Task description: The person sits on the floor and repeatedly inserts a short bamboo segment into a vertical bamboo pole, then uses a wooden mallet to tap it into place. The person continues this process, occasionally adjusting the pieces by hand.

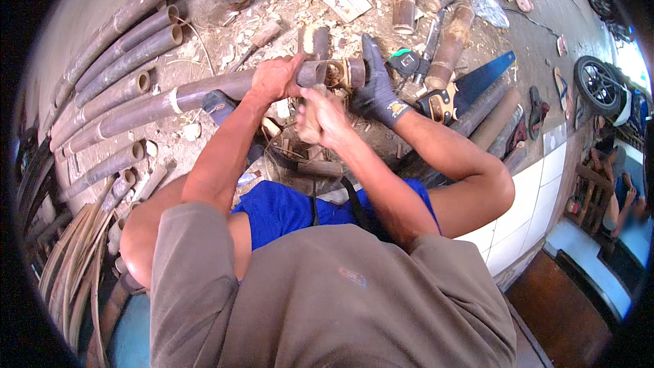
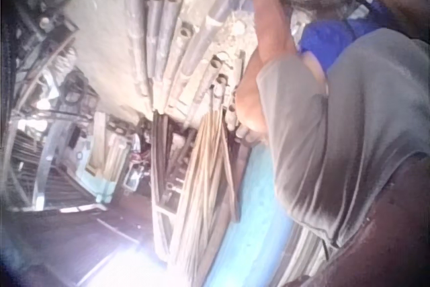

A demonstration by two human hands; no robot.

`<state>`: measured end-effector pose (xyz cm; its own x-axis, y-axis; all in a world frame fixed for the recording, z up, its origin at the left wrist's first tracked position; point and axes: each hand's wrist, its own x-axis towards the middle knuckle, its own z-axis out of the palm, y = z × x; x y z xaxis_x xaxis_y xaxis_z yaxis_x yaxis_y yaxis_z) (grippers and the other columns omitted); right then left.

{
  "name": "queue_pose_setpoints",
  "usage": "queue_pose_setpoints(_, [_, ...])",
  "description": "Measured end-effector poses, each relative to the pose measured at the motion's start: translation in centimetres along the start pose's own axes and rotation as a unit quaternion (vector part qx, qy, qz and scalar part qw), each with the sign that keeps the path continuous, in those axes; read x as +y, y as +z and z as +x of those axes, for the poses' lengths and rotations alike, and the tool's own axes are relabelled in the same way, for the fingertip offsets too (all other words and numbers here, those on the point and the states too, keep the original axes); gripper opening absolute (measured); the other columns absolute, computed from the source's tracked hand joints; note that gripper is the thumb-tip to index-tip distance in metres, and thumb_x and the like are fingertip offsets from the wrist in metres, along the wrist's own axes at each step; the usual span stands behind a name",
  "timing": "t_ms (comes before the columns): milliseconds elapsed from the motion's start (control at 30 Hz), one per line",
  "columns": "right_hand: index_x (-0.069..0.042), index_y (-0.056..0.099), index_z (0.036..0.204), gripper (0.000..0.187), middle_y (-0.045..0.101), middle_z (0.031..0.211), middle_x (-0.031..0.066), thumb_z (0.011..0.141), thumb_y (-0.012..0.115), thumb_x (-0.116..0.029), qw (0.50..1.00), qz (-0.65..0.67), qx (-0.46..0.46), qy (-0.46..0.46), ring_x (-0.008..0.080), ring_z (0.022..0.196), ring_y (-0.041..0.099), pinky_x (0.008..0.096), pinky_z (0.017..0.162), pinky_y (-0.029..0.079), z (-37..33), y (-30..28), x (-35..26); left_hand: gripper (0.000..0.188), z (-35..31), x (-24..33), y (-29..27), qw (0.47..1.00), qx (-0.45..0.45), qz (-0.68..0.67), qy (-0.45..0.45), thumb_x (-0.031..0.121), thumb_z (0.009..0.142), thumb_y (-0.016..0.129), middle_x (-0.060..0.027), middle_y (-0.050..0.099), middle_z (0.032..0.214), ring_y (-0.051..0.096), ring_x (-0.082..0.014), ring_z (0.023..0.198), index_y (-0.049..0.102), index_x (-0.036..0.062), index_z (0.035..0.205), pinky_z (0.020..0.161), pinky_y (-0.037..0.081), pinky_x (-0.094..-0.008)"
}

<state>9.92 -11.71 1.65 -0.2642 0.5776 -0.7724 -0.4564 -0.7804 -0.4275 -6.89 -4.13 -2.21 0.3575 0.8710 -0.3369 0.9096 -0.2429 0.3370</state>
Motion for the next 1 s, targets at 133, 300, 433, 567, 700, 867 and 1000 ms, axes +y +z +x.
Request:
queue_pose_setpoints(133, [-0.006, 0.056, 0.122, 0.037, 0.058, 0.075, 0.0043, 0.096, 0.075, -0.024, 0.994, 0.049, 0.029, -0.093, 0.0188, 0.059, 0.062, 0.0358, 0.052, 0.056, -2.1, 2.9, -1.3, 0.089, -0.6, -0.3, 0.4, 0.999, 0.04, 0.003, 0.02, 0.065, 0.068, 0.085, -0.0186, 0.075, 0.105, 0.074, -0.0386, 0.1, 0.059, 0.0125, 0.135, 0.084, 0.058, -0.0502])
queue_pose_setpoints(300, [-0.003, 0.058, 0.128, 0.042, 0.067, 0.089, 0.0118, 0.096, 0.073, -0.027, 0.939, -0.296, 0.055, -0.167, 0.0197, 0.061, 0.066, 0.0366, 0.055, 0.054, -6.5, -4.0, -1.5, 0.095, -1.3, 1.9, -1.9, 1.0, 0.005, -0.005, -0.012, 0.071, 0.069, 0.083, -0.0151, 0.073, 0.116, 0.072, -0.0381, 0.108, 0.058, 0.0161, 0.142, 0.091, 0.058, -0.0498])
queue_pose_setpoints(433, [0.001, 0.057, 0.128, 0.051, 0.069, 0.09, 0.0172, 0.092, 0.075, -0.03, 0.856, -0.497, 0.026, -0.14, 0.0221, 0.062, 0.068, 0.0398, 0.058, 0.053, -5.6, -7.5, -2.2, 0.093, -1.6, 2.4, -2.7, 1.0, 0.001, -0.022, -0.013, 0.071, 0.07, 0.083, -0.0122, 0.07, 0.125, 0.072, -0.0365, 0.11, 0.058, 0.0171, 0.142, 0.092, 0.058, -0.0499])
queue_pose_setpoints(567, [0.002, 0.057, 0.125, 0.053, 0.069, 0.089, 0.0204, 0.091, 0.075, -0.033, 0.841, -0.537, -0.02, -0.058, 0.0289, 0.071, 0.071, 0.0442, 0.066, 0.054, -4.9, -6.2, -4.0, 0.098, -1.5, 1.8, -1.1, 0.999, 0.047, -0.014, 0.011, 0.072, 0.067, 0.083, -0.0088, 0.065, 0.135, 0.069, -0.0342, 0.117, 0.055, 0.0202, 0.146, 0.096, 0.057, -0.0474])
queue_pose_setpoints(700, [0.002, 0.057, 0.121, 0.052, 0.069, 0.087, 0.0206, 0.091, 0.074, -0.037, 0.806, -0.583, -0.053, -0.092, 0.0308, 0.075, 0.07, 0.0455, 0.072, 0.053, -2.6, -6.9, -3.3, 0.099, -1.4, 2.0, -1.3, 0.999, 0.032, -0.017, 0.033, 0.067, 0.067, 0.084, -0.0067, 0.063, 0.139, 0.065, -0.0334, 0.123, 0.053, 0.019, 0.148, 0.099, 0.056, -0.0457])
queue_pose_setpoints(867, [0.002, 0.057, 0.12, 0.052, 0.067, 0.083, 0.0187, 0.092, 0.073, -0.038, 0.845, -0.518, -0.017, -0.131, 0.0269, 0.063, 0.065, 0.0449, 0.066, 0.052, -1.6, -6.2, -0.7, 0.086, -1.3, 1.8, -0.2, 0.997, 0.049, -0.009, 0.056, 0.061, 0.078, 0.079, -0.0057, 0.063, 0.137, 0.064, -0.032, 0.123, 0.055, 0.013, 0.145, 0.101, 0.053, -0.0463])
queue_pose_setpoints(1000, [0.0, 0.056, 0.124, 0.044, 0.066, 0.084, 0.0112, 0.094, 0.072, -0.027, 0.907, -0.417, 0.006, -0.055, 0.0202, 0.06, 0.063, 0.038, 0.055, 0.052, -3.4, -1.9, -1.8, 0.077, -1.5, 1.2, 0.2, 0.995, 0.069, 0.011, 0.073, 0.056, 0.086, 0.074, -0.0059, 0.063, 0.139, 0.063, -0.0316, 0.123, 0.054, 0.0117, 0.146, 0.103, 0.051, -0.0454])
